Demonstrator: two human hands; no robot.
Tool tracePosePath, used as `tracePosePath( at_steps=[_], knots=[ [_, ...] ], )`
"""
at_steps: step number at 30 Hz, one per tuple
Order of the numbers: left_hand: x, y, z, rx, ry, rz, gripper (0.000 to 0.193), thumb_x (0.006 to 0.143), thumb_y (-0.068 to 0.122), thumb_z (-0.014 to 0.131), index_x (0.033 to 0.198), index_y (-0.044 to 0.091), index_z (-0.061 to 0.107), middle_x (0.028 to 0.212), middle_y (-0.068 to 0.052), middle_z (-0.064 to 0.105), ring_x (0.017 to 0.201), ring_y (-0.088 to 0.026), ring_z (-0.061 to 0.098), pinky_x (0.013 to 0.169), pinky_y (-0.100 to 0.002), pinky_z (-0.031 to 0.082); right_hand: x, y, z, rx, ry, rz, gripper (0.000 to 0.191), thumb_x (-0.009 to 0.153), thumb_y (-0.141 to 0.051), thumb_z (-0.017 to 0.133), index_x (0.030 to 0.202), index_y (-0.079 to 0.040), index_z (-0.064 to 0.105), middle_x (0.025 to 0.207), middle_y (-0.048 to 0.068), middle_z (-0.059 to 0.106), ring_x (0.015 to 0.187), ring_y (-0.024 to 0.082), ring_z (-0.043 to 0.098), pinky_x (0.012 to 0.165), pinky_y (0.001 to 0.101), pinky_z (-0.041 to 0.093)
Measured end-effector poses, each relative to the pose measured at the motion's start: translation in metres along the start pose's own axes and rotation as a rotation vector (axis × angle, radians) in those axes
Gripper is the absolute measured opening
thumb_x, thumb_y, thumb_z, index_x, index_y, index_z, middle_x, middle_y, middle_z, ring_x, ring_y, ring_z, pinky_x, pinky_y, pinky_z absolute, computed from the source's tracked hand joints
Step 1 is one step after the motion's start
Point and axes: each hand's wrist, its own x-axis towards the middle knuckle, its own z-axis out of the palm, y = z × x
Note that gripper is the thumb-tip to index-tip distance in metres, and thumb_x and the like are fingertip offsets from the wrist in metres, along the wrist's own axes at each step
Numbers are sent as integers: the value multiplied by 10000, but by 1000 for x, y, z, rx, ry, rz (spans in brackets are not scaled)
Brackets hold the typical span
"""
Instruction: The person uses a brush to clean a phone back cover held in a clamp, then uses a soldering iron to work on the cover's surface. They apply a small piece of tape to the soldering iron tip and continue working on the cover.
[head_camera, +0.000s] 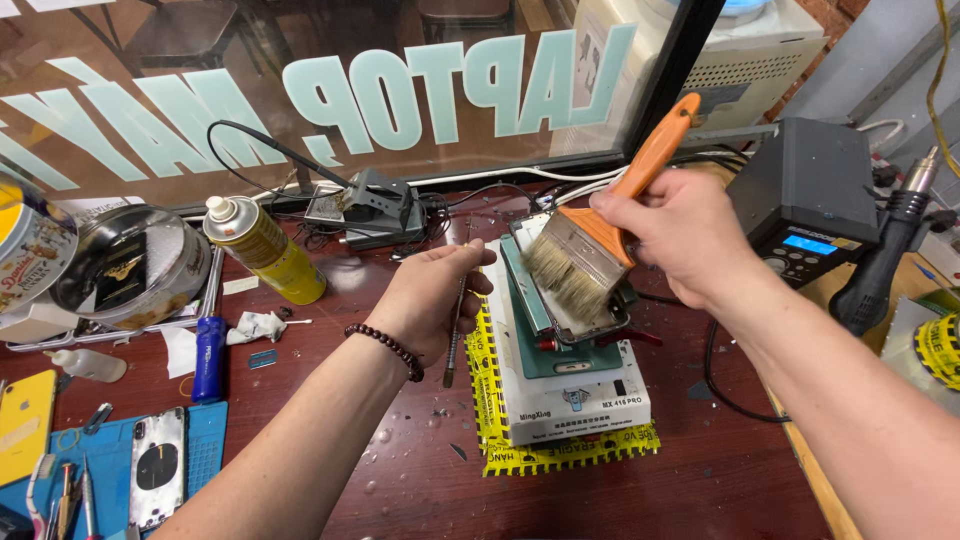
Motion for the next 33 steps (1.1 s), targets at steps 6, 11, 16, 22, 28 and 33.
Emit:
tracePosePath(
  at_steps=[6, 11, 16, 22, 28, 33],
  knots=[
    [13, 1, -3, 1, -3, -4, 258, 993, 294, 597, 1003, 53, 688, 730, -38, 604, 523, -119, 499, 467, -283, 411, 20, -10, -10, -49, 282, -252, 189, 973, -152, 772, 1038, 21, 735, 850, 27, 713, 668, 77, 604, 535, 244, 463],
    [25, -2, 2, -18, -10, -14, 263, 990, 301, 599, 1002, 50, 677, 720, -51, 597, 506, -129, 491, 451, -295, 406, 19, 1, 27, 171, -24, 41, 192, 867, -132, 798, 951, 24, 724, 790, 15, 699, 595, 63, 611, 471, 257, 475],
    [29, -4, -3, 7, 4, -1, 257, 986, 290, 609, 1010, 46, 684, 723, -44, 603, 505, -119, 487, 449, -288, 399, 36, -4, 11, -141, 311, -260, 190, 932, -126, 785, 1023, 32, 732, 894, 44, 743, 728, 80, 670, 582, 242, 516],
    [32, -6, -1, -18, 19, -38, 265, 991, 297, 602, 1020, 43, 672, 731, -42, 602, 526, -131, 501, 464, -291, 414, 32, 8, 15, 230, 72, -100, 177, 911, -69, 776, 1015, 66, 726, 895, 52, 756, 743, 89, 700, 631, 232, 549],
    [32, -7, -5, 43, 48, -18, 246, 989, 287, 604, 1031, 60, 688, 751, -36, 614, 546, -119, 524, 471, -280, 415, 25, -11, 1, -199, 341, -323, 181, 975, -129, 746, 1053, 34, 730, 958, 85, 749, 780, 87, 678, 651, 237, 520],
    [37, -9, 0, -17, 27, -12, 261, 999, 290, 596, 1032, 40, 664, 758, -51, 619, 530, -130, 504, 466, -288, 423, 22, -11, 12, 101, -76, 99, 153, 860, -134, 770, 950, -14, 739, 830, 67, 739, 628, 86, 671, 530, 249, 520]
  ],
)
